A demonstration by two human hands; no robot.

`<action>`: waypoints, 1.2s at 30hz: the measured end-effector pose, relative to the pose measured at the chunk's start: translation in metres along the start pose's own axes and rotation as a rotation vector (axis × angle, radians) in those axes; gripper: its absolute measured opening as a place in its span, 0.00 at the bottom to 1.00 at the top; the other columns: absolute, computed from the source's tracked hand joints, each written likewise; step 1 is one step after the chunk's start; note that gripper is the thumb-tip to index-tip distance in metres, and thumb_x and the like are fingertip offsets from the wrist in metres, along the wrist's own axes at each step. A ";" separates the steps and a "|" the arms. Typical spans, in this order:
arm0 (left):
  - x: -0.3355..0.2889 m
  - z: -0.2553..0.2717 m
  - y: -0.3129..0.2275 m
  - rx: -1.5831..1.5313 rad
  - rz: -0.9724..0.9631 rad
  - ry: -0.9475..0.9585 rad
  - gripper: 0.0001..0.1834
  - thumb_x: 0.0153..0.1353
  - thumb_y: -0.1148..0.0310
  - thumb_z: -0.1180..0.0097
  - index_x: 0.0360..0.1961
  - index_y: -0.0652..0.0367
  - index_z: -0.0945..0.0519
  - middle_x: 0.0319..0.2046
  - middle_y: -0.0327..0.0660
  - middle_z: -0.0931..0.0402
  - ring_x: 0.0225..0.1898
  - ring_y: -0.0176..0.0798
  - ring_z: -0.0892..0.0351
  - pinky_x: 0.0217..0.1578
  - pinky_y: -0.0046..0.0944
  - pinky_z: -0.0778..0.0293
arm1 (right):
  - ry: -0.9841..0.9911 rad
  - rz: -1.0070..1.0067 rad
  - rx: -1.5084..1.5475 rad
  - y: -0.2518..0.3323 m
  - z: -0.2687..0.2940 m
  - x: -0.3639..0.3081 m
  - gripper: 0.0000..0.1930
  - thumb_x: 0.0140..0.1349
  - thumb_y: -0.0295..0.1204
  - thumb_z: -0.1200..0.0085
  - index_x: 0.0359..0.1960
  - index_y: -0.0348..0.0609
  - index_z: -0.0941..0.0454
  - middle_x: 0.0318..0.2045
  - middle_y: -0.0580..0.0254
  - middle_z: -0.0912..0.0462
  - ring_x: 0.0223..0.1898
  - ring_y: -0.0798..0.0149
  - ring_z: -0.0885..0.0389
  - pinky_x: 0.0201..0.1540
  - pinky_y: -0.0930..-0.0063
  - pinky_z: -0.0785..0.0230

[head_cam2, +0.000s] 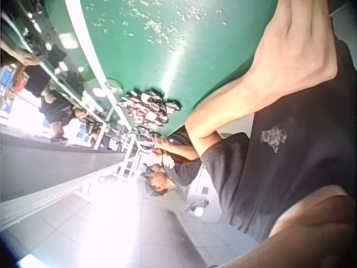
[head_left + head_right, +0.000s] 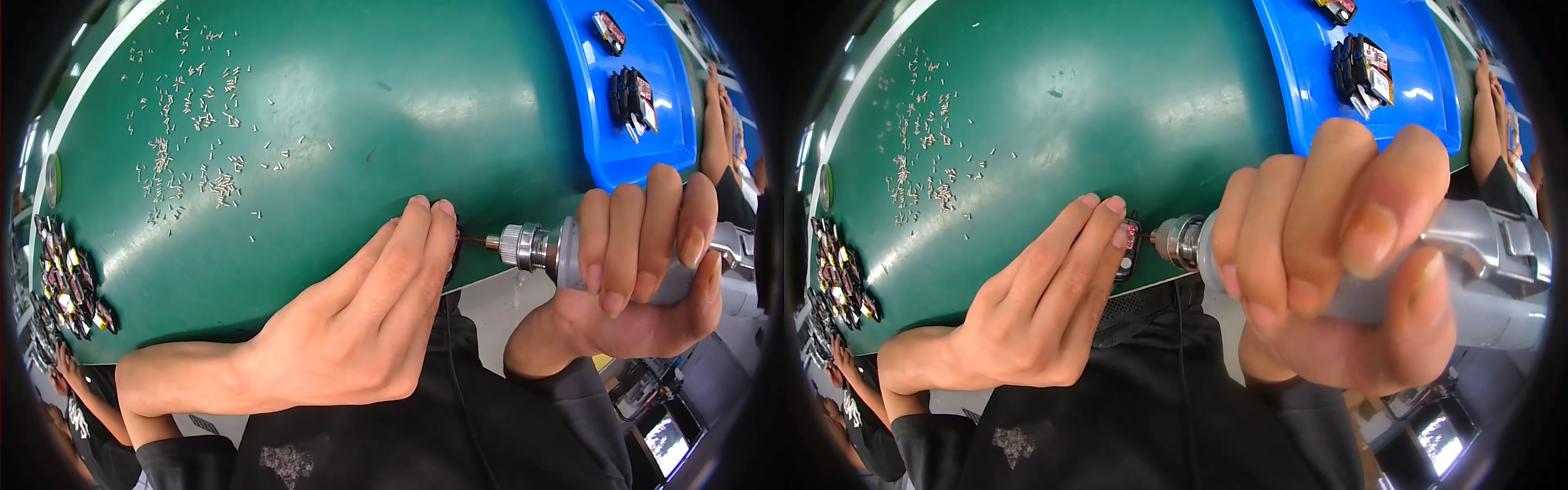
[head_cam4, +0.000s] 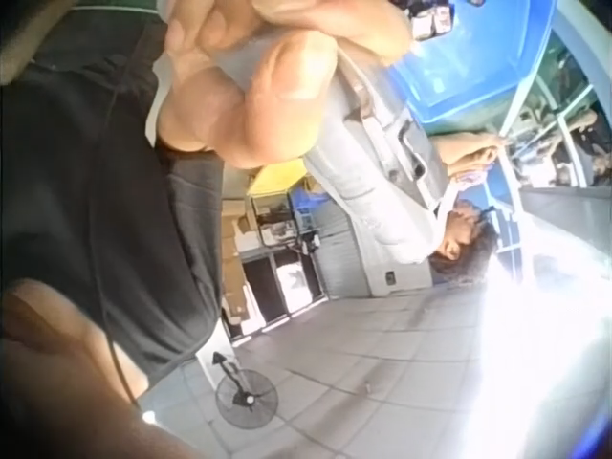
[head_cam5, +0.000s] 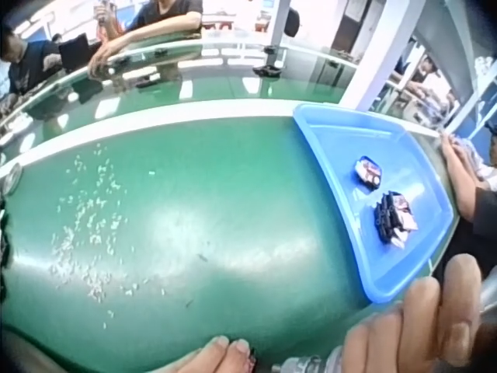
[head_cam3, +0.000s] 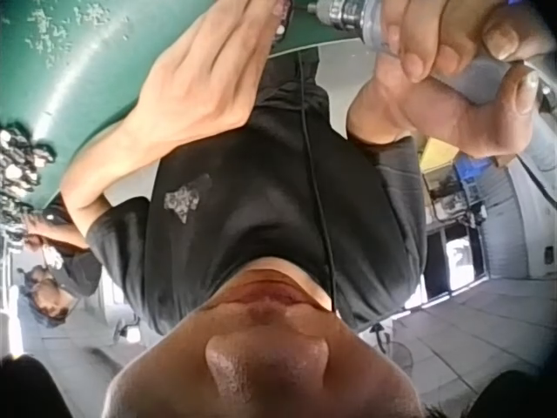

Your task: Using an electric screwdriver to assemble small toy car components on a conveyor line.

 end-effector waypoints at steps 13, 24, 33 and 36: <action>-0.001 -0.001 0.003 0.031 -0.038 -0.105 0.22 0.32 0.77 0.46 0.32 0.80 0.20 0.41 0.62 0.22 0.43 0.54 0.21 0.45 0.41 0.21 | 0.348 -0.119 -0.254 -0.012 -0.041 0.021 0.10 0.64 0.33 0.56 0.27 0.47 0.39 0.19 0.67 0.34 0.12 0.75 0.41 0.23 0.79 0.39; -0.024 0.009 -0.003 0.049 -0.041 -0.229 0.19 0.39 0.63 0.48 0.24 0.72 0.18 0.33 0.56 0.22 0.43 0.52 0.27 0.41 0.37 0.29 | 0.428 -0.053 -0.029 -0.011 -0.040 0.010 0.12 0.52 0.26 0.41 0.19 0.40 0.33 0.13 0.64 0.30 0.08 0.71 0.35 0.11 0.78 0.39; -0.189 0.128 0.087 0.101 0.692 -0.315 0.15 0.57 0.81 0.52 0.47 0.68 0.29 0.47 0.56 0.28 0.52 0.59 0.29 0.55 0.51 0.33 | 0.259 0.042 0.218 -0.021 -0.037 -0.012 0.11 0.59 0.26 0.48 0.29 0.42 0.40 0.16 0.68 0.40 0.10 0.76 0.44 0.16 0.83 0.44; -0.248 0.157 0.141 0.450 1.012 -0.168 0.18 0.52 0.81 0.46 0.47 0.69 0.25 0.50 0.53 0.26 0.52 0.57 0.27 0.54 0.50 0.32 | 0.159 -0.025 0.214 -0.033 -0.026 -0.015 0.08 0.59 0.27 0.50 0.28 0.42 0.38 0.14 0.67 0.40 0.09 0.74 0.46 0.15 0.80 0.46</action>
Point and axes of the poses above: each hand's wrist, its own x-axis towards the middle knuckle, its own z-axis out of the back of the hand, y = z × x, the point moved 7 cm from there along x, towards the middle knuckle
